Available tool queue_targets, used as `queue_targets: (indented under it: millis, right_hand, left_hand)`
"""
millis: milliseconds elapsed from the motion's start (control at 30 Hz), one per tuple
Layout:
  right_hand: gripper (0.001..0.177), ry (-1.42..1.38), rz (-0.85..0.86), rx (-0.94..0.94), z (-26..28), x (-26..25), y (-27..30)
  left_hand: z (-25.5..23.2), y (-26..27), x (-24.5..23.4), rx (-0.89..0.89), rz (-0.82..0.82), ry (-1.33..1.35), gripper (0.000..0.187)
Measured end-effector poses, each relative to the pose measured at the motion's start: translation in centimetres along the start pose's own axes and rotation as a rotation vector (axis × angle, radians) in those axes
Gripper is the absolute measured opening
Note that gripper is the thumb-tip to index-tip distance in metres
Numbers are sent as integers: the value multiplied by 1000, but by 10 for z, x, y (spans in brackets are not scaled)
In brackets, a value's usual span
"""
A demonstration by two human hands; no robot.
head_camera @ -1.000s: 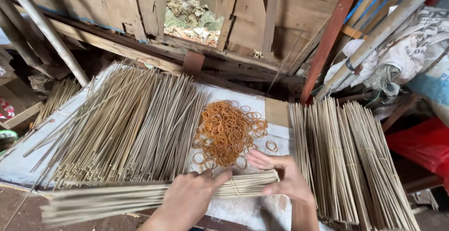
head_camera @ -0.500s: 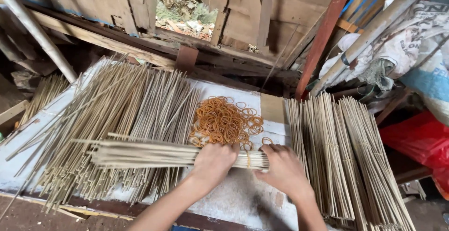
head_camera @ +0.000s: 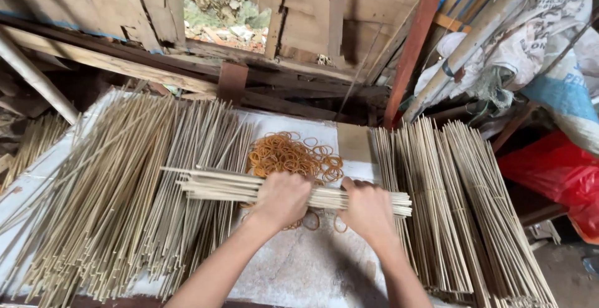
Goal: Sorting and bundling thin wooden sticks into groups using rubber bands on a low work surface.
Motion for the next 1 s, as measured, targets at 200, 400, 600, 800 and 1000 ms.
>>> queue_targets:
  millis: [200, 400, 600, 800, 1000]
  right_hand:
    - [49, -52, -31, -38, 38, -1, -9]
    - [59, -37, 88, 31, -6, 14, -13]
    - [38, -11, 37, -60, 36, 42, -25]
    - [54, -116, -151, -86, 33, 18, -22]
    - [40, -39, -194, -79, 32, 51, -27]
  left_hand:
    - [-10, -2, 0, -10, 27, 34, 16]
    - [19, 4, -3, -51, 70, -46, 18]
    - [0, -7, -6, -42, 97, 12, 20]
    - [10, -4, -7, -28, 13, -53, 17]
    - [-2, -15, -4, 39, -31, -46, 15]
Point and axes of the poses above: each hand's wrist, its own y-axis away from the middle knuckle, its own x-axis out of the palm, z = x × y, the point moved 8 cm from there along -y, towards the middle knuckle, and after that the axes turned 6 degrees about -z, right-handed, at the moved point
